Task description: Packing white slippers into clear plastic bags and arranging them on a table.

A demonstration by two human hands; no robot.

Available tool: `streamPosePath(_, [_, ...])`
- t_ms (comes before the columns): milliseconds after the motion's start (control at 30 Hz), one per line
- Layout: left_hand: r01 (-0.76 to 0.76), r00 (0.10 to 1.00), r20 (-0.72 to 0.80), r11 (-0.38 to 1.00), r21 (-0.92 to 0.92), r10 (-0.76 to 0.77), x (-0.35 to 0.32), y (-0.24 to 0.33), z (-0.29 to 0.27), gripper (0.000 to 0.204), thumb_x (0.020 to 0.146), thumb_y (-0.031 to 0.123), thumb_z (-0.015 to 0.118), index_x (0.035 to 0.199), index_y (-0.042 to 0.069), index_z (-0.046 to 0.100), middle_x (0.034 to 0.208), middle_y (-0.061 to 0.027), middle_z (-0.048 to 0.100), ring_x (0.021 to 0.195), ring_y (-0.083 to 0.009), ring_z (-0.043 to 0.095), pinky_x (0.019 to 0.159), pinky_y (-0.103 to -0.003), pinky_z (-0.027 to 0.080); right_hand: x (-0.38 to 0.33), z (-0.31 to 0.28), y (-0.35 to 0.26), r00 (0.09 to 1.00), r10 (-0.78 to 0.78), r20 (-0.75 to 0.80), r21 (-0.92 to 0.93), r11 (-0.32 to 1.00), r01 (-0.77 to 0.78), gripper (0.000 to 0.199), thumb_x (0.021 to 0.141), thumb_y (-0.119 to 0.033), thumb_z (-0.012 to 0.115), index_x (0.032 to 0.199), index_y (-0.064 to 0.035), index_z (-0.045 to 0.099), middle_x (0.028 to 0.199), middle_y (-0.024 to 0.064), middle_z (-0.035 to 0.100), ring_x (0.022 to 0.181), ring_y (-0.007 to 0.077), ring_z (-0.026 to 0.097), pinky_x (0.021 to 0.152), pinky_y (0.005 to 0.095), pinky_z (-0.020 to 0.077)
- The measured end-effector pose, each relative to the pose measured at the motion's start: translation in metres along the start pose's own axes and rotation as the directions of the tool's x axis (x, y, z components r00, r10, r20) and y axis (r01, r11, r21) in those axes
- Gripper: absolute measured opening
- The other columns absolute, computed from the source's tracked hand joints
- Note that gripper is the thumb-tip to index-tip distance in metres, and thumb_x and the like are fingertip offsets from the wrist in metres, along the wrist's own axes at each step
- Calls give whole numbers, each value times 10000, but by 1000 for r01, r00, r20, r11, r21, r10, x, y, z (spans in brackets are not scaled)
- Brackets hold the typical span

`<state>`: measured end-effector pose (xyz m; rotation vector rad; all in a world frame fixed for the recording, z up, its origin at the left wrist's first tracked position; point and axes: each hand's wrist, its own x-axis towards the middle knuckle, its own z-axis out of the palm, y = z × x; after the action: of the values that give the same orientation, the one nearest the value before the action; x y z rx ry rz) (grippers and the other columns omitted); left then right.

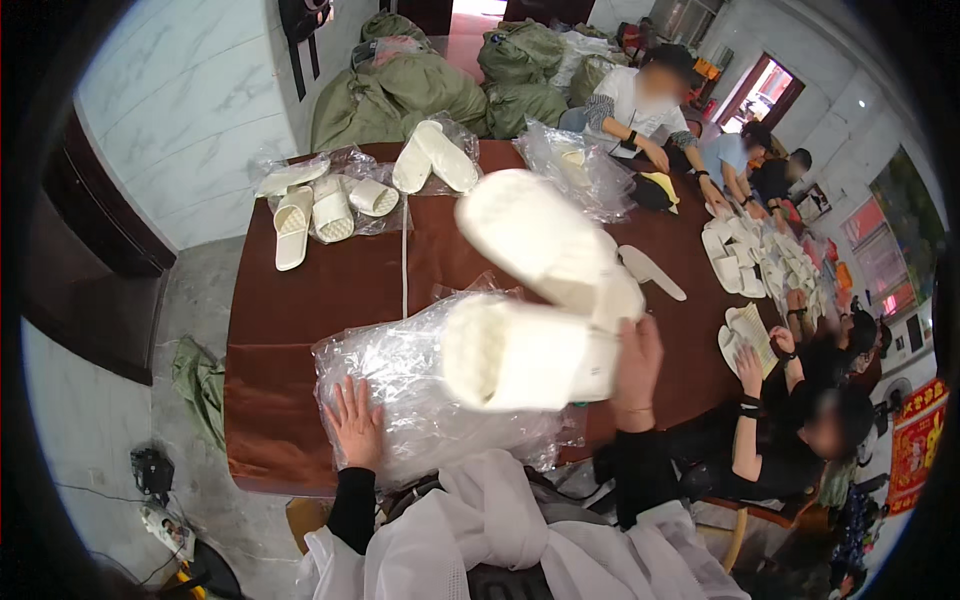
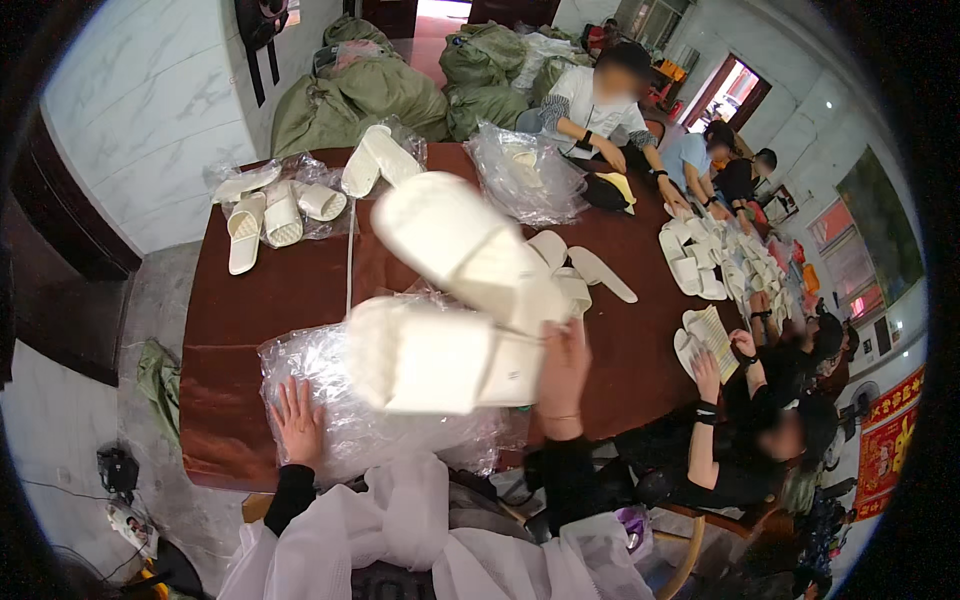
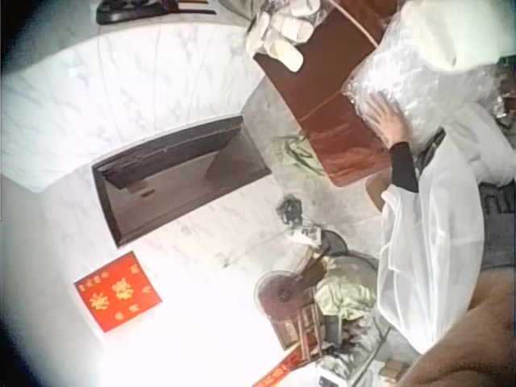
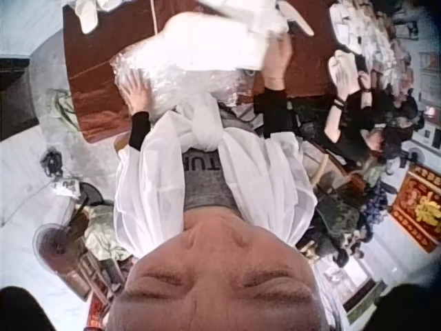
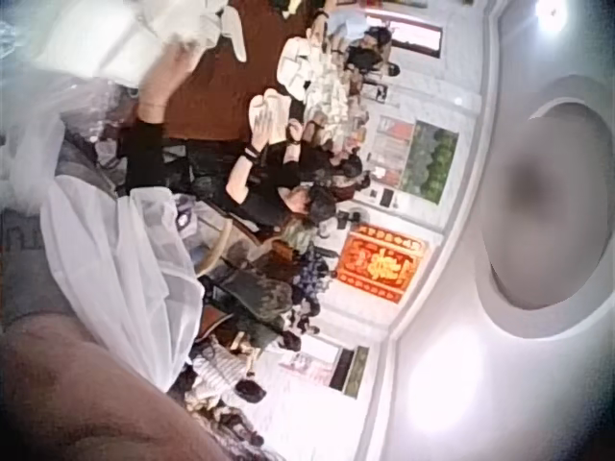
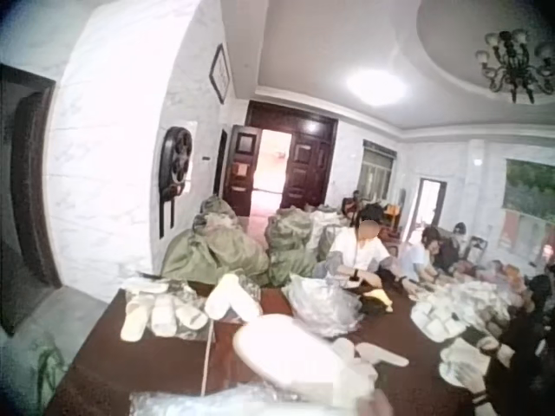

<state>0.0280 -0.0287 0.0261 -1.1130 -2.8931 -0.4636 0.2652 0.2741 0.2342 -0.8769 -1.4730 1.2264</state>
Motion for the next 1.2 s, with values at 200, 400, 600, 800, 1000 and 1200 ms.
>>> streamPosePath(200, [-42,999,-6,999,25,42,1,-9,7,643,915,277,562,1497,161,314,1598,-84,176,1480,-323,102,1152,-592,79,-37,52,129,938,2,347,-206,976,74,194,932,-161,586,1041,-3,558,792,79,621,730,124,576,676,295,470])
streamPosePath(400, [-11,1000,6,1000,-21,11,3,-2,4,641,918,291,567,1494,161,319,1594,-86,186,1477,-326,116,1150,-597,99,-49,35,209,843,385,376,-615,784,-84,394,851,-189,686,1178,-17,549,938,85,668,797,154,622,709,299,497])
streamPosePath(600, [29,1000,13,999,-28,-29,1,-8,5,637,923,307,572,1496,182,321,1594,-67,192,1476,-319,124,1147,-599,114,-48,35,201,729,415,545,-369,899,-235,554,760,-121,755,1216,-28,455,1005,118,663,876,192,642,761,329,519])
streamPosePath(800, [39,981,192,981,-192,-1,14,-17,-10,650,905,292,607,1487,185,337,1596,-76,177,1482,-314,90,1135,-610,139,-50,30,212,709,420,566,-211,905,-369,569,784,-54,728,1268,-31,430,994,106,652,850,153,623,737,305,516])
streamPosePath(1000, [-138,979,-159,988,-72,125,18,13,-52,434,876,140,624,1302,123,546,1463,-100,412,1358,-312,372,1064,-530,319,-51,24,215,718,457,524,-212,887,-410,474,817,-26,685,1223,-23,442,1033,113,645,897,164,631,765,300,520])
streamPosePath(1200, [-455,891,-141,837,-304,433,21,40,-44,237,770,45,652,1003,89,654,1083,-69,633,1082,-312,552,901,-433,428,-49,14,223,766,367,528,-184,930,-319,411,846,-96,689,1205,-25,504,1002,82,667,867,140,642,760,295,524])
